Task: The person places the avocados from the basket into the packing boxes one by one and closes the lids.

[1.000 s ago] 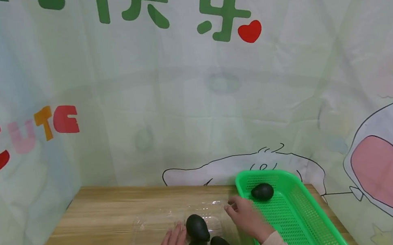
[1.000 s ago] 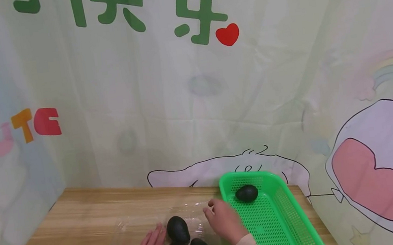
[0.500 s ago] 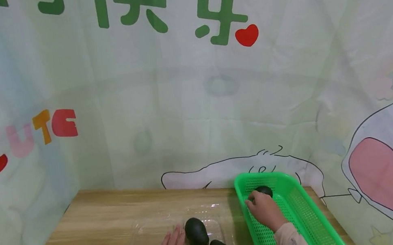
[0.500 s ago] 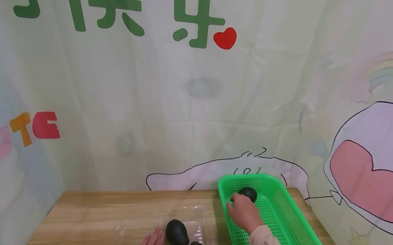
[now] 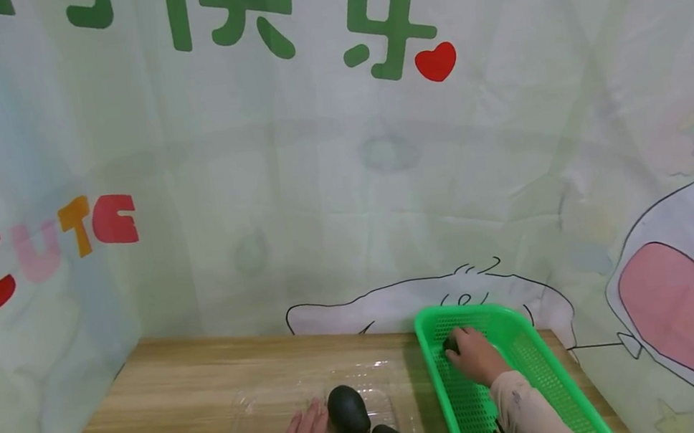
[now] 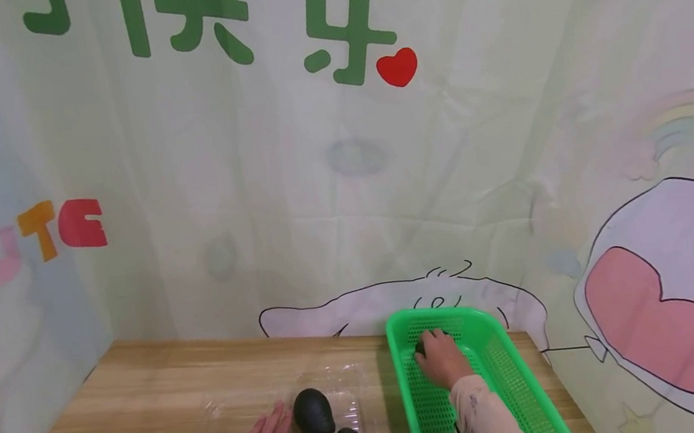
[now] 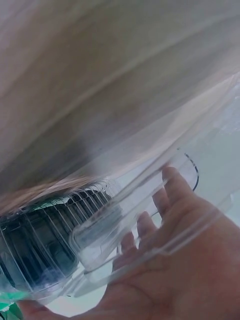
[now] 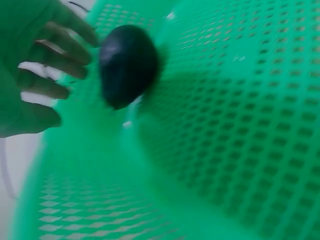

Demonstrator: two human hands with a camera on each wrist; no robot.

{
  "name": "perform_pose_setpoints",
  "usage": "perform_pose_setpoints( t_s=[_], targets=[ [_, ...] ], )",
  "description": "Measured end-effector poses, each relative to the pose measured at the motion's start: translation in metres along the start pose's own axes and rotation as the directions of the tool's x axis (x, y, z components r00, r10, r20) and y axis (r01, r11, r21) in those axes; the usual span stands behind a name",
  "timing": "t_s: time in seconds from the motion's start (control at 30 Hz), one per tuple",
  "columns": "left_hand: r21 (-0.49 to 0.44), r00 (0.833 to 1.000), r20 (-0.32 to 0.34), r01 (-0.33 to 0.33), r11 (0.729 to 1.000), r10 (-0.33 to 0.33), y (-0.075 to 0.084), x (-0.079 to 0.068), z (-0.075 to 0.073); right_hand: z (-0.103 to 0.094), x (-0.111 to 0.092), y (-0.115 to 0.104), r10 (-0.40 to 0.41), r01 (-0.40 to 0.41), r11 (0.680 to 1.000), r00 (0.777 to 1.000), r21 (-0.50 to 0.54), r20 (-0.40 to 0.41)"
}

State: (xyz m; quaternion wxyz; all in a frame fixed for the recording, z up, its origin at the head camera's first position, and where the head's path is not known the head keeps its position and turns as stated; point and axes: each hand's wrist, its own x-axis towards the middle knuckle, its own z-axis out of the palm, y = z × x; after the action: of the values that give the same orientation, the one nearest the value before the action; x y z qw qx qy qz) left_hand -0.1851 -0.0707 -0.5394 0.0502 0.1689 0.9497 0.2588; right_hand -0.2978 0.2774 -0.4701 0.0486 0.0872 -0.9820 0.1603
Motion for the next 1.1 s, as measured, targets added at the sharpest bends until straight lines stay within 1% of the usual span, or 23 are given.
perform_pose_setpoints(
  t_s=[0.1,0.23,0.43,0.73,0.83,0.97,1.1],
  targets=[
    [0.0,1.0,-0.011,-0.004,1.0,0.004,-0.001,0.001,0.001,0.009,0.006,0.009,-0.046,0.043,0.997,0.997,-0.059,-0.061],
    [-0.011,1.0,-0.005,-0.003,1.0,0.003,-0.001,0.002,0.002,0.018,0.012,0.019,-0.086,0.07,0.989,0.989,-0.128,-0.12],
    [-0.009,1.0,-0.007,-0.011,1.0,0.011,0.0,0.0,0.0,0.028,0.018,0.033,-0.131,0.095,0.974,0.977,-0.207,-0.17],
    [0.02,0.997,-0.058,-0.041,0.999,0.042,-0.001,0.0,0.002,0.035,0.024,0.045,-0.117,0.076,0.963,0.982,-0.258,-0.149],
    [0.022,0.997,-0.061,-0.041,0.999,0.043,-0.001,-0.001,0.002,0.036,0.024,0.047,-0.125,0.079,0.959,0.98,-0.271,-0.155],
    [0.016,0.997,-0.065,-0.042,0.999,0.043,0.0,-0.002,0.001,0.036,0.02,0.048,-0.123,0.082,0.966,0.98,-0.246,-0.158],
    [0.012,0.997,-0.064,-0.041,0.999,0.041,0.0,-0.002,0.0,0.036,0.017,0.047,-0.094,0.061,0.972,0.986,-0.227,-0.134]
  ],
)
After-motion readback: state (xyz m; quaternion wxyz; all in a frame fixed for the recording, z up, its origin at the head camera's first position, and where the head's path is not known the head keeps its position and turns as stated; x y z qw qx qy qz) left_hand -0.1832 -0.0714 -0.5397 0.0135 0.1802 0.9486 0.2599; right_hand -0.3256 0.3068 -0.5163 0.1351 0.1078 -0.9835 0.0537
